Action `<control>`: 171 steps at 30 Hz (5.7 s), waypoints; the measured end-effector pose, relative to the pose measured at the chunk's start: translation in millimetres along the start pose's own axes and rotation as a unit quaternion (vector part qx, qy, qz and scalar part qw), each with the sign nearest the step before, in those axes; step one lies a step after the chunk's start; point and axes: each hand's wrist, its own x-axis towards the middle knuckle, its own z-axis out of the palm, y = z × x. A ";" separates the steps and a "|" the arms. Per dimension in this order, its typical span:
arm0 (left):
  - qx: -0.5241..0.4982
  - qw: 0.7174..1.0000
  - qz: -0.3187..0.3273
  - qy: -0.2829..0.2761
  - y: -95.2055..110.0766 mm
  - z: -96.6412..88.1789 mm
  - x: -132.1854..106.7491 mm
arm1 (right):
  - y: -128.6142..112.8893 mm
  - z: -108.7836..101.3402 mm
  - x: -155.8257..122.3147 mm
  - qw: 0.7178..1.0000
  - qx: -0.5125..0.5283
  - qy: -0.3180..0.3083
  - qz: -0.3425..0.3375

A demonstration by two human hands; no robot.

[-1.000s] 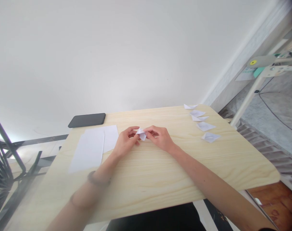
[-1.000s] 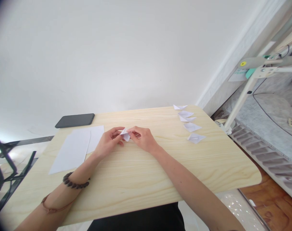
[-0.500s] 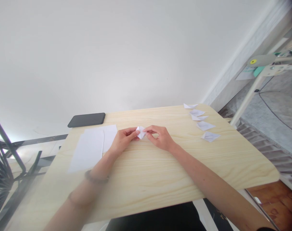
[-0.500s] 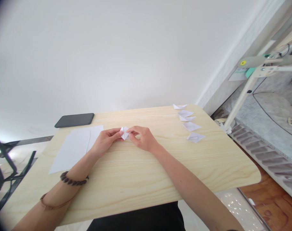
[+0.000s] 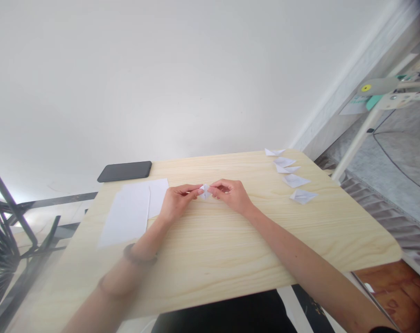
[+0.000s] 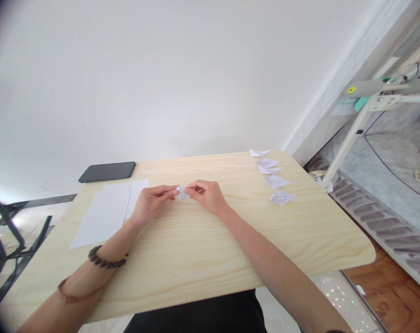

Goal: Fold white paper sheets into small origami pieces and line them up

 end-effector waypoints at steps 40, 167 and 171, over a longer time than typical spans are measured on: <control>-0.059 0.994 0.022 -0.093 6.2 4.4 -3.2 | -2.9 1.3 -0.7 0.998 -0.034 -0.044 -0.024; -0.066 0.983 -0.082 -0.150 5.2 4.8 -3.2 | -4.2 3.7 -0.4 0.995 -0.073 -0.021 -0.063; -0.069 0.986 -0.087 -0.127 5.9 6.8 -3.4 | 1.6 4.4 0.4 0.999 -0.049 0.004 -0.011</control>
